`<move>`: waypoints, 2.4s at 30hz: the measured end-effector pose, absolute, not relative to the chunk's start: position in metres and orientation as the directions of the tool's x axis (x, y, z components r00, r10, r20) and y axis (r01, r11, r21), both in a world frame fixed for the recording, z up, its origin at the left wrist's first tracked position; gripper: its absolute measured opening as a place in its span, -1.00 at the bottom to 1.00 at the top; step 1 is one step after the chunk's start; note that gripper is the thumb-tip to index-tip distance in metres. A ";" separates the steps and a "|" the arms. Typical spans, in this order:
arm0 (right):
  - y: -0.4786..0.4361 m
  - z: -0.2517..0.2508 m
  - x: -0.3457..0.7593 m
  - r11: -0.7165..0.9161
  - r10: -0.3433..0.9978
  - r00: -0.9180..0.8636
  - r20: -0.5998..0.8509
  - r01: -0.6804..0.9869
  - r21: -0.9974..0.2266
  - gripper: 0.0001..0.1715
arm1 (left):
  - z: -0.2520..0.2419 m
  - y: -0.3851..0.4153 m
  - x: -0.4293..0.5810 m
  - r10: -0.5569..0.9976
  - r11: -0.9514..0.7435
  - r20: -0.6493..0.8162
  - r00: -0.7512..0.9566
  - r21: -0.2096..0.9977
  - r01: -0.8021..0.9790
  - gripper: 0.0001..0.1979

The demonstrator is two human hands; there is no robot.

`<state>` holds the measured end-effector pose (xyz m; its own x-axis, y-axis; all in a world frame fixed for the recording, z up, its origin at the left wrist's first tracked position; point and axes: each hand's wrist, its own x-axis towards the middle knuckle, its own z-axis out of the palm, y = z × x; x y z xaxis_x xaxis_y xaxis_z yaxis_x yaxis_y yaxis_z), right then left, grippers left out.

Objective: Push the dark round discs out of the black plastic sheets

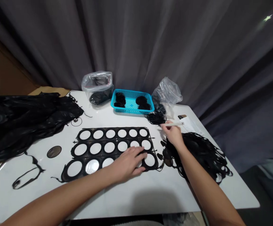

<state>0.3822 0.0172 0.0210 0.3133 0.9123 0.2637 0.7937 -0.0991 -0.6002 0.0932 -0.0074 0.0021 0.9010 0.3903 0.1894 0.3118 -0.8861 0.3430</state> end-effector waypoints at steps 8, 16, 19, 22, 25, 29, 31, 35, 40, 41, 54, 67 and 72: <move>0.011 0.000 0.325 0.083 0.995 0.001 0.104 0.605 -0.792 -0.76 | -0.001 0.019 0.103 0.465 -0.875 0.136 0.875 0.221 0.430 -0.50; 0.015 0.008 0.334 0.061 0.993 0.044 0.106 0.580 -0.812 -0.76 | -0.011 0.017 0.100 0.464 -0.876 0.190 0.865 0.246 0.415 -0.51; 0.020 0.024 0.348 0.018 0.956 0.219 0.195 0.621 -0.784 -0.72 | -0.009 0.018 0.099 0.460 -0.874 0.169 0.872 0.257 0.412 -0.51; 0.024 0.037 0.357 0.001 0.920 0.286 0.270 0.685 -0.728 -0.73 | -0.007 0.018 0.099 0.464 -0.873 0.158 0.872 0.250 0.419 -0.50; 0.025 0.035 0.355 0.015 0.924 0.235 0.302 0.767 -0.642 -0.77 | -0.008 0.016 0.100 0.465 -0.874 0.179 0.867 0.248 0.417 -0.52; 0.023 0.016 0.341 0.115 0.978 0.036 0.204 0.722 -0.682 -0.82 | -0.011 0.016 0.099 0.462 -0.878 0.197 0.865 0.241 0.414 -0.52; 0.021 0.008 0.334 0.142 0.989 -0.055 0.139 0.651 -0.746 -0.84 | -0.013 0.016 0.099 0.460 -0.879 0.203 0.864 0.242 0.411 -0.51; 0.018 0.003 0.329 0.092 0.995 -0.074 0.061 0.575 -0.813 -0.83 | -0.013 0.015 0.099 0.464 -0.877 0.194 0.864 0.235 0.419 -0.50; 0.016 0.003 0.329 0.060 0.996 -0.083 0.015 0.576 -0.815 -0.80 | -0.012 0.015 0.100 0.467 -0.876 0.171 0.868 0.223 0.427 -0.47; 0.016 0.003 0.329 0.066 0.996 -0.086 0.020 0.576 -0.815 -0.80 | -0.012 0.015 0.100 0.466 -0.876 0.171 0.868 0.224 0.426 -0.47; 0.011 -0.004 0.323 0.374 0.926 -0.305 0.220 0.809 -0.454 -0.85 | -0.012 0.014 0.100 0.477 -0.870 0.169 0.862 0.230 0.436 -0.50; 0.055 0.021 0.359 -0.057 0.937 0.241 0.252 0.819 -0.571 -0.75 | -0.002 0.016 0.094 0.463 -0.876 0.154 0.873 0.227 0.425 -0.43; 0.043 0.009 0.306 0.078 0.997 -0.032 0.075 0.635 -0.769 -0.74 | 0.001 0.020 0.076 0.572 -0.819 0.162 0.804 0.166 0.550 -0.48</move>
